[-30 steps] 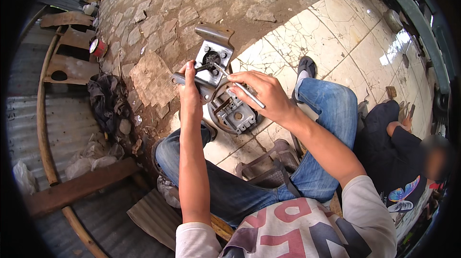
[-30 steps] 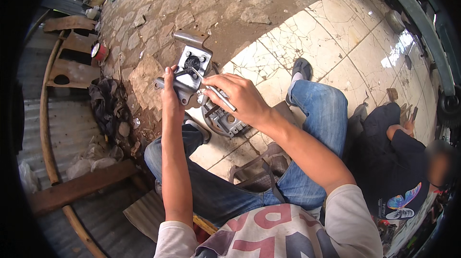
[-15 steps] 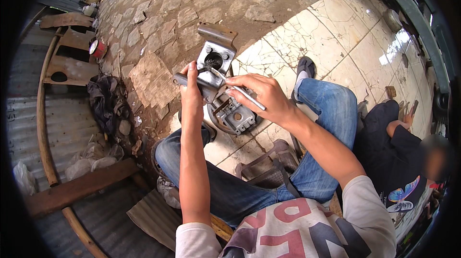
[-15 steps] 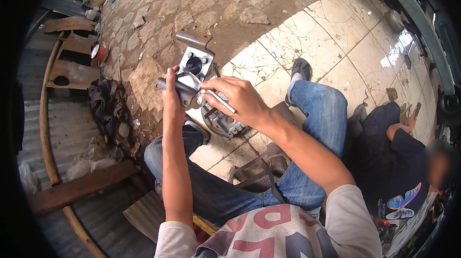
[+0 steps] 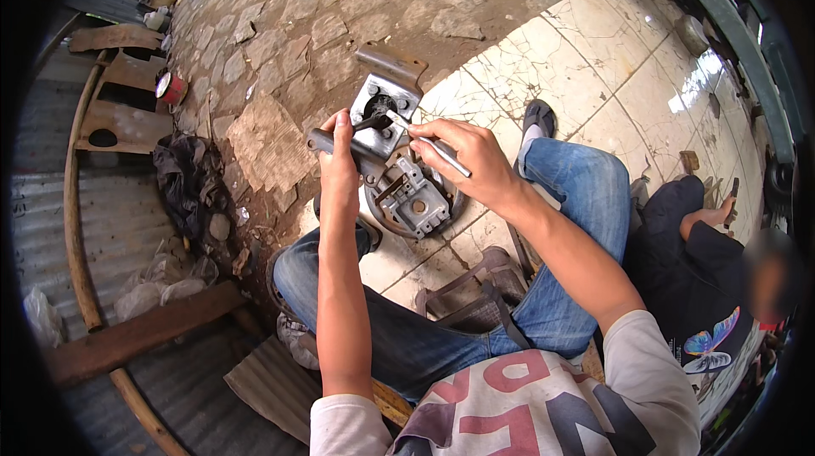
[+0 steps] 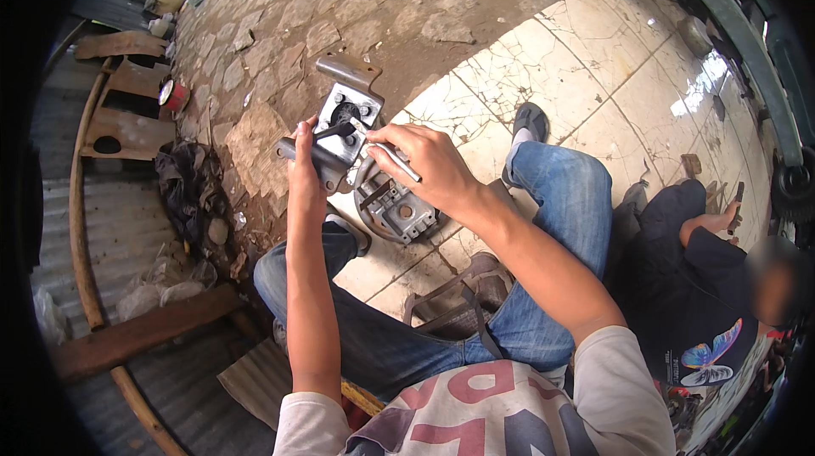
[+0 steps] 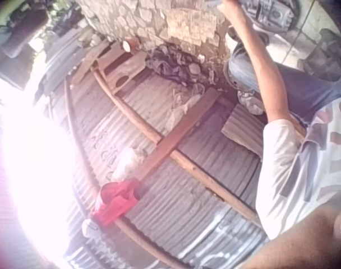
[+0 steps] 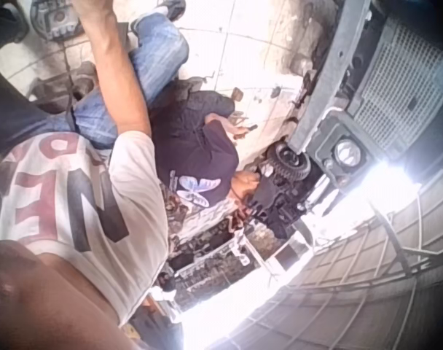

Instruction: The person sits on the floor and uses a screwdriver to adjust or remove screws from a small mechanical part held in their left hand. They repeatedly insert the screwdriver into the part and turn it while stabilizing the object.

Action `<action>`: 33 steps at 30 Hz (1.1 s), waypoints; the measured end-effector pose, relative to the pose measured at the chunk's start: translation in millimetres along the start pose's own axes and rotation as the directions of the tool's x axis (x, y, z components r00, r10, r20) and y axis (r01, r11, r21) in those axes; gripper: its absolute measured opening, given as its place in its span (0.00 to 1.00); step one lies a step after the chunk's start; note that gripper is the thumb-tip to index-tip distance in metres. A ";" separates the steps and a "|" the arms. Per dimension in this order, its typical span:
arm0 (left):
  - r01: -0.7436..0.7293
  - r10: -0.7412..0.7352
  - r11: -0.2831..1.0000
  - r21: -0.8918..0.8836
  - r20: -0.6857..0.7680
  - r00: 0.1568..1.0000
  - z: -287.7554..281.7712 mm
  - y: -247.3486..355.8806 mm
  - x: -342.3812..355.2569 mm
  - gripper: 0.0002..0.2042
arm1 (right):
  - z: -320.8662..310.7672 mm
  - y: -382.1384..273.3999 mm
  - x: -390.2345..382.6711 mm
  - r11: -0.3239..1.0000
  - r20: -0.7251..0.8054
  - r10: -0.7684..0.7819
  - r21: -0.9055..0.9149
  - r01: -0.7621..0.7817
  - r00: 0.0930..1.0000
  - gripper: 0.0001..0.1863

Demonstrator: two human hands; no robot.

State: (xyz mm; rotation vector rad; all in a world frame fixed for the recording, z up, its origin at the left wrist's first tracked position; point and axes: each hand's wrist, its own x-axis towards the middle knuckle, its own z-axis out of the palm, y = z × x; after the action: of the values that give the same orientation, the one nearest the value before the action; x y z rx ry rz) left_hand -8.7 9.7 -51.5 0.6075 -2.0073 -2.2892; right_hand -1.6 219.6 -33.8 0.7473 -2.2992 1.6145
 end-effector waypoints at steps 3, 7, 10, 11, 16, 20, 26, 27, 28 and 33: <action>-0.008 0.007 1.000 0.021 0.026 1.000 1.4 1.1 -0.9 0.31 | 2.0 -7.8 -1.9 0.999 -0.004 0.000 0.045 0.000 1.000 0.09; -0.011 0.010 1.000 0.012 0.041 0.999 -3.6 -3.7 3.2 0.31 | 0.9 -5.8 -0.8 0.998 0.022 -0.019 0.065 0.017 1.000 0.09; 0.011 -0.011 1.000 -0.012 0.036 0.999 -1.9 0.5 -1.4 0.32 | 1.4 -8.3 -0.5 0.997 0.001 -0.044 0.067 0.044 0.999 0.09; 0.023 -0.022 1.000 -0.018 0.037 0.999 -1.0 2.1 -2.7 0.32 | 1.8 -13.0 -0.3 0.995 -0.009 -0.065 0.078 0.065 0.998 0.09; 0.023 -0.023 1.000 -0.001 0.033 0.999 -2.9 -0.8 1.0 0.32 | 0.1 -7.0 -1.4 0.999 0.068 0.017 0.033 -0.020 0.998 0.10; 0.044 -0.044 0.999 0.020 0.046 0.998 0.4 6.6 -4.9 0.31 | 2.7 -10.6 -0.4 0.993 -0.017 -0.111 0.040 0.112 0.994 0.09; 0.006 -0.006 1.000 -0.001 0.051 0.999 -3.0 -1.6 -0.5 0.30 | 3.8 -4.5 -1.2 1.000 0.014 -0.025 0.015 0.025 1.000 0.09; 0.020 -0.019 1.000 -0.014 0.060 0.998 -3.2 -1.4 -1.3 0.30 | 3.1 -3.9 -1.1 1.000 0.014 -0.007 0.002 0.007 1.000 0.09; 0.034 -0.032 0.999 -0.026 0.067 0.997 -3.6 -1.5 -1.6 0.30 | 2.1 -8.2 -1.8 0.999 0.021 -0.041 0.019 0.041 0.999 0.09; 0.028 -0.027 1.000 -0.014 0.059 0.998 -5.3 -3.0 -0.4 0.30 | 2.2 -11.8 -1.5 0.998 0.014 -0.042 0.053 0.041 0.999 0.09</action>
State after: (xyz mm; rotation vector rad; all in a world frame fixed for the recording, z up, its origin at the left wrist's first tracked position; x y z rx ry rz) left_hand -6.0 5.3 -54.7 0.5769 -2.0184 -2.3626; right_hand 6.1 214.9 -25.7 0.8165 -2.2441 1.6624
